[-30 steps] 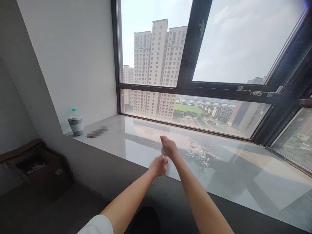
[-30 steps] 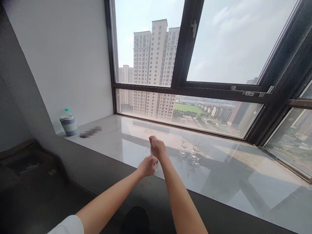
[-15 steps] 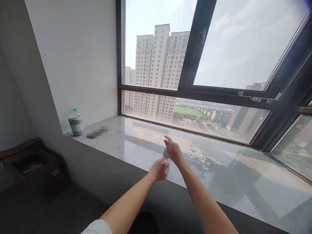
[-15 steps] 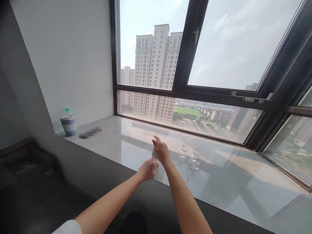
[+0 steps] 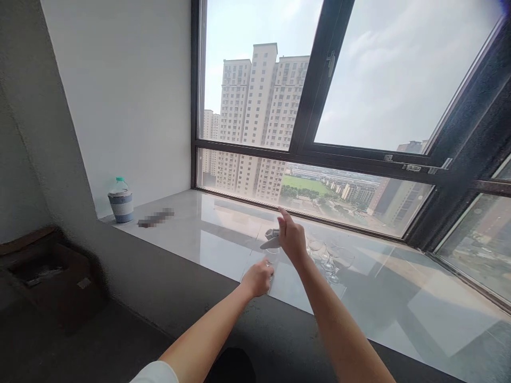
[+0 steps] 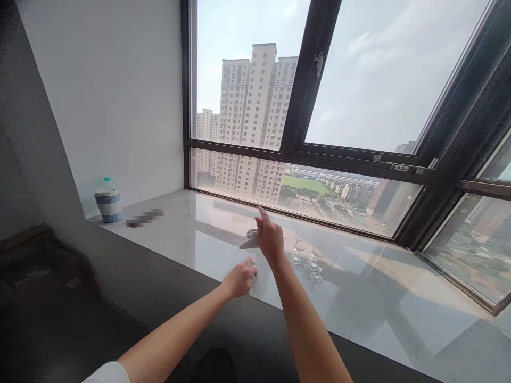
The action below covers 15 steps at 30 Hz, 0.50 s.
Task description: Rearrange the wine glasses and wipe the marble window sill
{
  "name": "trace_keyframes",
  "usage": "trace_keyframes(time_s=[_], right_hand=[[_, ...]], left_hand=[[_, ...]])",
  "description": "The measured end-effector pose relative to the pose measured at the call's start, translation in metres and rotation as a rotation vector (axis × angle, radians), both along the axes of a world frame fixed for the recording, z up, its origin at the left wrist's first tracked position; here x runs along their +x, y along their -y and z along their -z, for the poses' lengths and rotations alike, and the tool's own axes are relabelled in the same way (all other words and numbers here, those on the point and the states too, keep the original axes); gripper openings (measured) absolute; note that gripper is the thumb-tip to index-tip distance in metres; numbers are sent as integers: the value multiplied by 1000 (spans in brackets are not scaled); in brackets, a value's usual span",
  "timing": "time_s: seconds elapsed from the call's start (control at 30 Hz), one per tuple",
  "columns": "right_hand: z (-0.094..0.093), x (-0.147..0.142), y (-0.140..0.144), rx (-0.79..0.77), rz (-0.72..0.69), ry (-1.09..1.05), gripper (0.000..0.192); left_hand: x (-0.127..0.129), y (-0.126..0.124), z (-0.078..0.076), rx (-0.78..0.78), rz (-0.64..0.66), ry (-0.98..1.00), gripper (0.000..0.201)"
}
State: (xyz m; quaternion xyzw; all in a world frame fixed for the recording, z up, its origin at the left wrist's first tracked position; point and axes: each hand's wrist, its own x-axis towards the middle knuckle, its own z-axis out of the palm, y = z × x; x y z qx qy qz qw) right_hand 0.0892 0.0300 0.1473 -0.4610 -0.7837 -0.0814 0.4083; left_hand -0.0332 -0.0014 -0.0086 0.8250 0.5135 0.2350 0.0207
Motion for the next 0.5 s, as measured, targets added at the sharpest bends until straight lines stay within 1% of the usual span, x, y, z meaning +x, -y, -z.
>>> trace_keyframes(time_s=[0.07, 0.1, 0.13, 0.17, 0.2, 0.23, 0.33, 0.4, 0.43, 0.5], right_hand=[[-16, 6, -1, 41, 48, -17, 62], [-19, 10, -2, 49, 72, -14, 63], [-18, 14, -4, 51, 102, -11, 64], [-12, 17, -5, 44, 135, -10, 64], [-1, 21, -7, 29, 173, -11, 64], [13, 24, -9, 6, 218, -19, 64], [68, 27, -13, -139, 345, -43, 62], [103, 19, -14, -261, 384, -94, 62], [117, 13, -14, -309, 395, -134, 63], [135, -7, -10, -380, 371, -211, 64]], left_hand=[[-1, 0, 1, -22, 1, 27, 24], [-1, 0, 1, -28, -6, 47, 24], [-1, -1, 3, -33, -22, 74, 26], [-2, -2, 4, -35, -45, 110, 27], [-2, -4, 5, -34, -73, 153, 28], [-3, -6, 7, -33, -103, 202, 29], [-6, -17, 7, -50, -211, 372, 28], [-9, -24, 4, -86, -262, 488, 27], [-10, -27, 3, -109, -273, 538, 26], [-14, -30, 0, -144, -281, 621, 24]])
